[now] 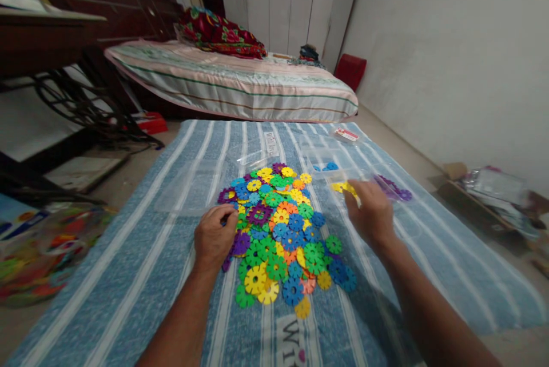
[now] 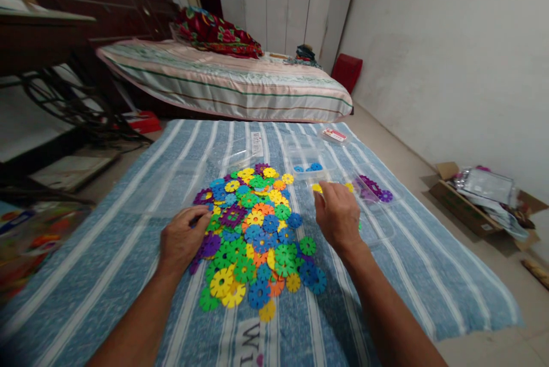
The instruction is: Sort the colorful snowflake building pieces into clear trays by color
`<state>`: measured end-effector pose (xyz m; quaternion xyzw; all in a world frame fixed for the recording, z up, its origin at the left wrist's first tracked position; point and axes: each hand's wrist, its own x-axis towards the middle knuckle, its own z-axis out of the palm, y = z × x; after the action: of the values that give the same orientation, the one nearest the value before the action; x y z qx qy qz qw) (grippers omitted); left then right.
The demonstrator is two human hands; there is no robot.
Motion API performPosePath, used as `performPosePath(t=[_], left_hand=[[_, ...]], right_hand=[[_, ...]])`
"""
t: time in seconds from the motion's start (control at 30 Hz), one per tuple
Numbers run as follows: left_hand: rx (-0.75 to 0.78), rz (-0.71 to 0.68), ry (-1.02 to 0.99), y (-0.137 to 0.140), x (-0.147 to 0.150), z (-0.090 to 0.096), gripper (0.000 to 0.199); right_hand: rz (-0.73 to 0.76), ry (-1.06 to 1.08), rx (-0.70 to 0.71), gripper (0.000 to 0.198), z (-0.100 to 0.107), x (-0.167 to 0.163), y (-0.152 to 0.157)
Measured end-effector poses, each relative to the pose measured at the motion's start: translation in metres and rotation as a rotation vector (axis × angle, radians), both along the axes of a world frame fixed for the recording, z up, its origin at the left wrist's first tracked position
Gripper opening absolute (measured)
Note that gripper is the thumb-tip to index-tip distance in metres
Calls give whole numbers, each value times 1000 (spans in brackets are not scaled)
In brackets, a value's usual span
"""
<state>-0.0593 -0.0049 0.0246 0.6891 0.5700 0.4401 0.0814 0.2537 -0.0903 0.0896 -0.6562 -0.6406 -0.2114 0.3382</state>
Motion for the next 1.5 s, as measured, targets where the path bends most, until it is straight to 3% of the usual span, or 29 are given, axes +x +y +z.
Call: performPosePath(t=[0.17,0.27,0.43,0.67,0.8,0.97,1.07,1.27,1.5], left_hand=[[2,-1,4,0,0,-1,23],[2,5,4,0,0,-2,22],[7,5,8,1,0,-4,23],[9,4,31,2,-1,-4,23],[13,-5,28,3,-2,-4,21],[-2,-4,29,2,-2,-3,21],[-10,-7,29,1,-1,-1,22],[-18,-9,20,0,-1,1,20],[-25,-7,-5,0,-1,0,19]], right_hand=[[338,59,-558,15,-11,-23,-38],[430,96,-663,27,-20,-33,-57],[454,84,-612,45,-38,-39,-67],[431,31,-511,26,-56,-43,-65],[461,11,-376,14,-57,-46,-63],[480,10,-128,17,-58,-50,-58],[475,41,-62,18,-58,-50,-56],[487,166,-129,14,-54,-44,-60],[515,216,-364,20,-42,-41,-67]])
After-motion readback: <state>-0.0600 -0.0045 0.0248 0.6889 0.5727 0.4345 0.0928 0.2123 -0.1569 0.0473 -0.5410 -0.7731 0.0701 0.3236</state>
